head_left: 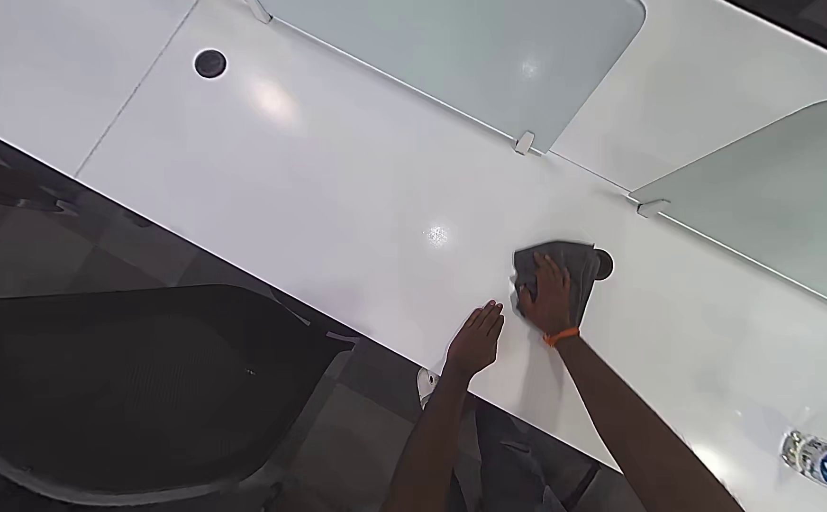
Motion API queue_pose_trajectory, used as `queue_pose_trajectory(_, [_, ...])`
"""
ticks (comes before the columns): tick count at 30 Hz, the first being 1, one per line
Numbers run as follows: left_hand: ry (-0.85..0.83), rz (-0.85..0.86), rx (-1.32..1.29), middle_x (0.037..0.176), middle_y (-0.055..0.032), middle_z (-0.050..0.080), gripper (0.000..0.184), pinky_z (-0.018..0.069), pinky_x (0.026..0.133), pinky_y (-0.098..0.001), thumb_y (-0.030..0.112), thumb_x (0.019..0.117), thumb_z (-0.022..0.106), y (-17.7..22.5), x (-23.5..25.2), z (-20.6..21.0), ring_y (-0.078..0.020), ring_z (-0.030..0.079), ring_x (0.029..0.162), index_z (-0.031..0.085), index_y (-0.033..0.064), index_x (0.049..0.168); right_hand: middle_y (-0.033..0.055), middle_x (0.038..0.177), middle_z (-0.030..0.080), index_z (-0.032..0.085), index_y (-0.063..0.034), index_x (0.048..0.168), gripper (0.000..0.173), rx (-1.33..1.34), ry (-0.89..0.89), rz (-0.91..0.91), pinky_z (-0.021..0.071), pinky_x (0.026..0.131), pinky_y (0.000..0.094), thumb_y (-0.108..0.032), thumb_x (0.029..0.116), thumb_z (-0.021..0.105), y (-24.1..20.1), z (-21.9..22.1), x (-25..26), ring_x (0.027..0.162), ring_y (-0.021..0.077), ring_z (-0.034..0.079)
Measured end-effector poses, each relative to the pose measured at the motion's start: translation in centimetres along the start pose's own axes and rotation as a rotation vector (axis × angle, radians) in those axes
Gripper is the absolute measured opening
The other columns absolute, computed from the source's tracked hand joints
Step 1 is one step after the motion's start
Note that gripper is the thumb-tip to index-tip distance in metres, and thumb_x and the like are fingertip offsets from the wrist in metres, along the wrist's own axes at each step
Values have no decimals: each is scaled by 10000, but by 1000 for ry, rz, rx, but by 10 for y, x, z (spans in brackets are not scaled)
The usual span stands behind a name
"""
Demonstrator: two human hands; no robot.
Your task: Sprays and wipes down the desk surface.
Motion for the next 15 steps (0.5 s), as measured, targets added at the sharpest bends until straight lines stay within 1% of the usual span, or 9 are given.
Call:
queue_pose_trajectory(2, [54, 5, -112, 1483, -125, 570, 378, 367, 1194, -445, 50, 965, 481, -1, -3, -1, -285, 471, 1439, 637, 20, 1307, 103, 1547, 508, 672, -71, 1266, 530, 21, -25, -22, 224, 1219, 634, -450, 947, 485, -8, -2, -69, 1492, 326, 386])
queue_pose_trajectory(3, [110, -21, -205, 1458, -133, 591, 356, 369, 1199, -446, 46, 986, 461, -4, -2, -2, -289, 485, 1429, 653, 13, 1284, 109, 1537, 520, 676, -73, 1264, 531, 27, -34, -37, 233, 1210, 640, -448, 943, 483, -12, -4, -101, 1481, 335, 402])
queue_pose_trajectory(4, [181, -85, -319, 1440, -153, 602, 355, 370, 1205, -450, 51, 998, 446, -7, -4, -5, -301, 496, 1420, 665, -5, 1271, 105, 1528, 531, 684, -79, 1243, 520, 26, -43, -45, 239, 1205, 638, -450, 945, 474, -16, -5, -132, 1474, 334, 413])
queue_pose_trajectory(6, [365, -300, -513, 1445, -204, 582, 384, 377, 1208, -450, 58, 983, 441, -20, -16, -23, -323, 497, 1416, 660, -52, 1278, 85, 1518, 543, 702, -87, 1173, 477, 34, -61, -38, 224, 1205, 638, -436, 941, 474, -27, -2, -183, 1473, 321, 415])
queue_pose_trajectory(8, [559, -471, -596, 1425, -254, 578, 371, 444, 1162, -459, 43, 981, 447, -35, -40, -49, -349, 539, 1372, 649, -97, 1259, 60, 1504, 559, 713, -112, 1080, 417, 38, -72, -54, 213, 1202, 635, -413, 926, 470, -37, 1, -218, 1464, 303, 428])
queue_pose_trajectory(10, [661, -542, -574, 1410, -277, 581, 372, 443, 1160, -472, 41, 987, 430, -55, -76, -72, -368, 539, 1369, 646, -120, 1243, 38, 1497, 569, 719, -123, 1028, 378, 49, -111, -153, 221, 1194, 639, -394, 911, 484, -53, 6, -221, 1460, 288, 436])
queue_pose_trajectory(12, [678, -583, -517, 1412, -267, 583, 379, 435, 1171, -465, 56, 1005, 410, -70, -116, -80, -355, 529, 1381, 641, -113, 1253, 4, 1498, 570, 720, -134, 1009, 314, 59, -214, -329, 247, 1188, 645, -365, 901, 536, -77, 12, -210, 1463, 267, 437])
queue_pose_trajectory(13, [684, -603, -497, 1409, -272, 584, 381, 430, 1172, -459, 55, 1007, 405, -75, -131, -81, -355, 526, 1384, 638, -118, 1254, -11, 1494, 574, 727, -143, 1014, 279, 66, -272, -425, 265, 1183, 648, -344, 895, 575, -92, 16, -200, 1461, 261, 442])
queue_pose_trajectory(15, [692, -645, -471, 1405, -288, 580, 387, 433, 1168, -439, 40, 1002, 399, -77, -155, -81, -352, 532, 1381, 626, -137, 1261, -46, 1516, 553, 735, -171, 1064, 246, 62, -396, -572, 255, 1204, 629, -318, 903, 621, -125, 27, -175, 1480, 237, 416])
Point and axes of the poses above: each hand's wrist, its own x-axis towards the middle knuckle, its own z-axis out of the palm, y = z × x, the point moved 2 cm from there along x, towards the middle knuckle
